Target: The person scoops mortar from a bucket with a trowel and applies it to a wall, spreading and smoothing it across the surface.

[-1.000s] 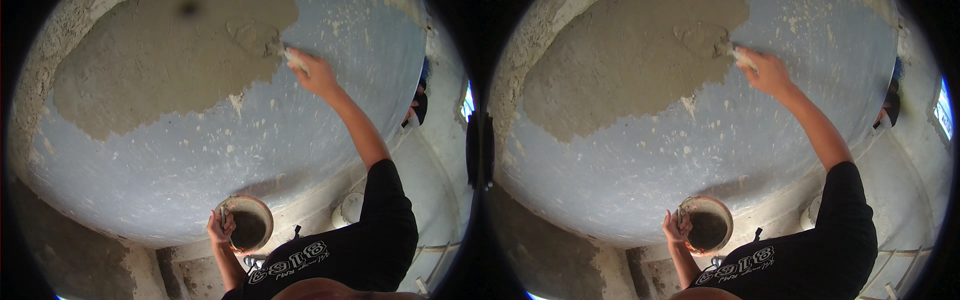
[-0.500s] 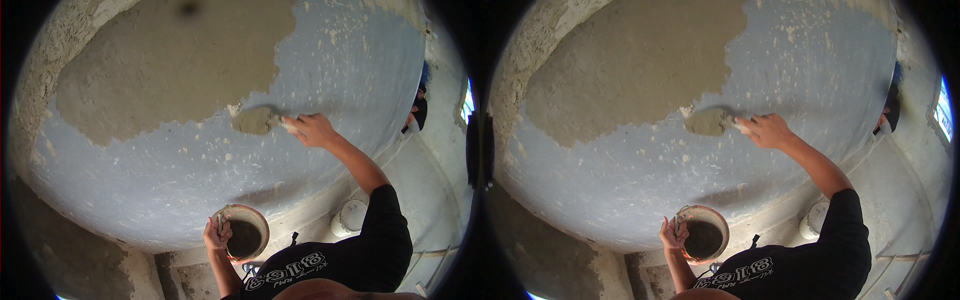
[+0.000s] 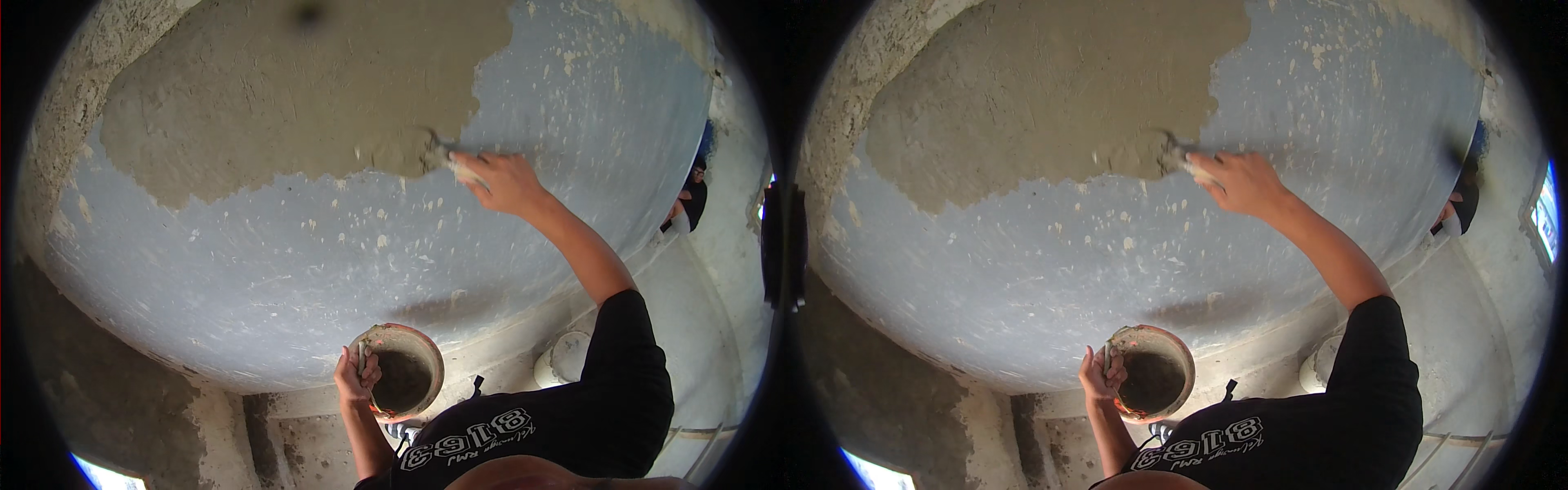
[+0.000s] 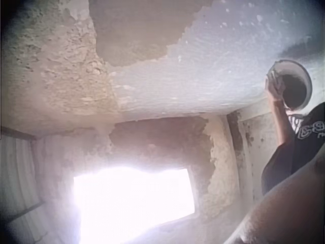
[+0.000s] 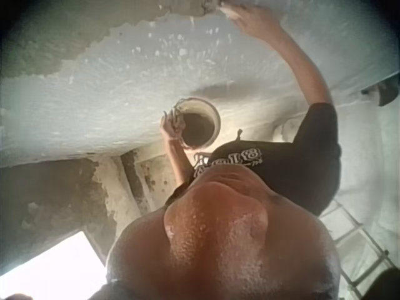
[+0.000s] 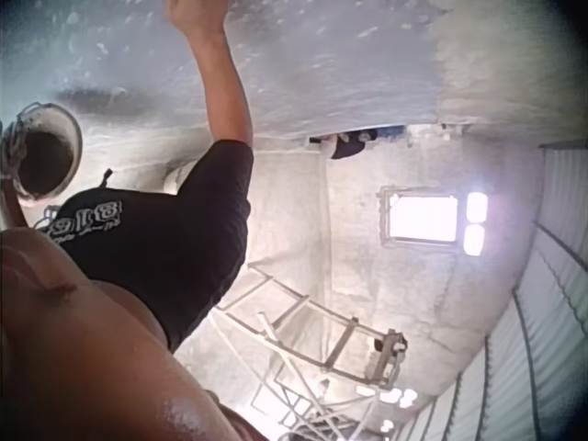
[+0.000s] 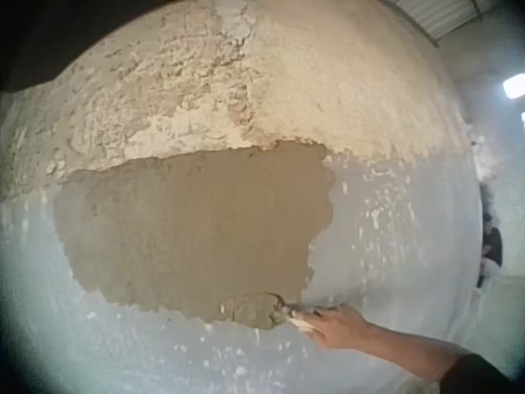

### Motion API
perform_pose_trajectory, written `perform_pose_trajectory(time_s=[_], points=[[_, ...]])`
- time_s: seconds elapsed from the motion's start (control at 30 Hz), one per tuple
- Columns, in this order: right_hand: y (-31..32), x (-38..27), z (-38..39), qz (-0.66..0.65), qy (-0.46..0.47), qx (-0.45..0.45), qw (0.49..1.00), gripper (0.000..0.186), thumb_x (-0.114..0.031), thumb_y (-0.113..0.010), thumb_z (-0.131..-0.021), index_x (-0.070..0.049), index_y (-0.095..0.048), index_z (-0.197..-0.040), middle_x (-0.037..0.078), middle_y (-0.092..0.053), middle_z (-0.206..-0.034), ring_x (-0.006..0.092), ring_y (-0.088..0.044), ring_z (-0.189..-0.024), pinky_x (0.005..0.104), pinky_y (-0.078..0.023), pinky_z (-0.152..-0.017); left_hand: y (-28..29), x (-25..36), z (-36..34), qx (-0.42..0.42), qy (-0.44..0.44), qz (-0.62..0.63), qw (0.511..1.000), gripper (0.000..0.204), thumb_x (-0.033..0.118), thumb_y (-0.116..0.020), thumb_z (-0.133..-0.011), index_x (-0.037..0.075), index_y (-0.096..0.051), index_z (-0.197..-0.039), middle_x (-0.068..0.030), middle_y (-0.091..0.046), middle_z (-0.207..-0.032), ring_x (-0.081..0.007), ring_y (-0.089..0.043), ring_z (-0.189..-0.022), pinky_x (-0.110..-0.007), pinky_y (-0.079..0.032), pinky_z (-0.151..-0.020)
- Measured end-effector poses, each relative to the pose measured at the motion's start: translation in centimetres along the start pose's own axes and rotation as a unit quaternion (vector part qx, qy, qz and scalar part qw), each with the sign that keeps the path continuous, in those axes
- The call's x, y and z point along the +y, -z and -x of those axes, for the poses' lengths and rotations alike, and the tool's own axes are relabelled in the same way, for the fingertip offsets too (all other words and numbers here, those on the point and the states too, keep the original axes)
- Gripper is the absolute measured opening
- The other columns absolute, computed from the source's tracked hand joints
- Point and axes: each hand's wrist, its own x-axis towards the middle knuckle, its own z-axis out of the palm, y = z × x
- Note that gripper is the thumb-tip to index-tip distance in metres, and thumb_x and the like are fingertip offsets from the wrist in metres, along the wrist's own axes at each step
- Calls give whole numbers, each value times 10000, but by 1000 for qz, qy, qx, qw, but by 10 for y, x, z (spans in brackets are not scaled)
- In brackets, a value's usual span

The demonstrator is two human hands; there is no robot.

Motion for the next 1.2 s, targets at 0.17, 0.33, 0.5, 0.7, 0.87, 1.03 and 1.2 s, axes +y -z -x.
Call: perform_pose_trajectory(time_s=[0.17,0.33,0.5,0.7,0.87,1.03,1.2], points=[[-3,-4,28,11,28,-125,992,426,-338,-653,-887,-186,-603,-1282,96,-657,-783,273,-644,-606,391,-503,-563,-8,4,-2,-6,9,18,1000,531,578,-343,-982,77,-512,-928,34,-325,-535,-76,-204,-401,-235,-201,-406],[4,17,50,-3,16,-15,1000,368,-296,-689,-870,-126,-642,-1193,73,-641,-748,266,-622,-585,366,-485,-528,-9,3,-3,0,22,6,1000,537,584,-351,-974,74,-514,-929,37,-316,-537,-75,-209,-407,-235,-197,-404],[-33,30,129,-150,-192,-11,970,340,-349,-732,-847,-49,-616,-958,132,-640,-733,319,-635,-625,379,-491,-570,-9,-1,1,9,6,1,1000,537,593,-373,-967,74,-510,-941,37,-317,-544,-71,-211,-412,-228,-195,-401],[-199,-51,447,-94,-469,-154,865,398,-393,-689,-841,-28,-665,-997,207,-685,-905,389,-665,-871,485,-521,-767,-7,-9,-4,0,16,-28,999,536,609,-373,-961,87,-495,-928,35,-324,-544,-79,-217,-395,-233,-200,-403],[-217,-153,699,-36,-415,-320,851,313,-347,-619,-863,-74,-735,-963,189,-668,-1108,329,-654,-1015,484,-529,-813,-4,-18,-12,-11,67,-58,996,497,577,-370,-974,101,-506,-929,30,-328,-553,-84,-226,-406,-250,-217,-408],[-185,-191,722,-92,-554,-279,779,227,-275,-615,-858,-69,-706,-880,158,-658,-933,304,-655,-849,452,-528,-702,-7,-42,-21,-20,148,-61,987,508,582,-377,-972,91,-505,-939,18,-343,-573,-86,-234,-412,-249,-214,-415],[-151,-212,777,-133,-681,-250,675,164,-204,-612,-853,-64,-678,-797,127,-647,-757,278,-655,-682,420,-527,-590,-26,-60,-48,-97,231,-69,966,535,624,-437,-938,91,-482,-955,34,-334,-603,-74,-231,-432,-243,-206,-440]])
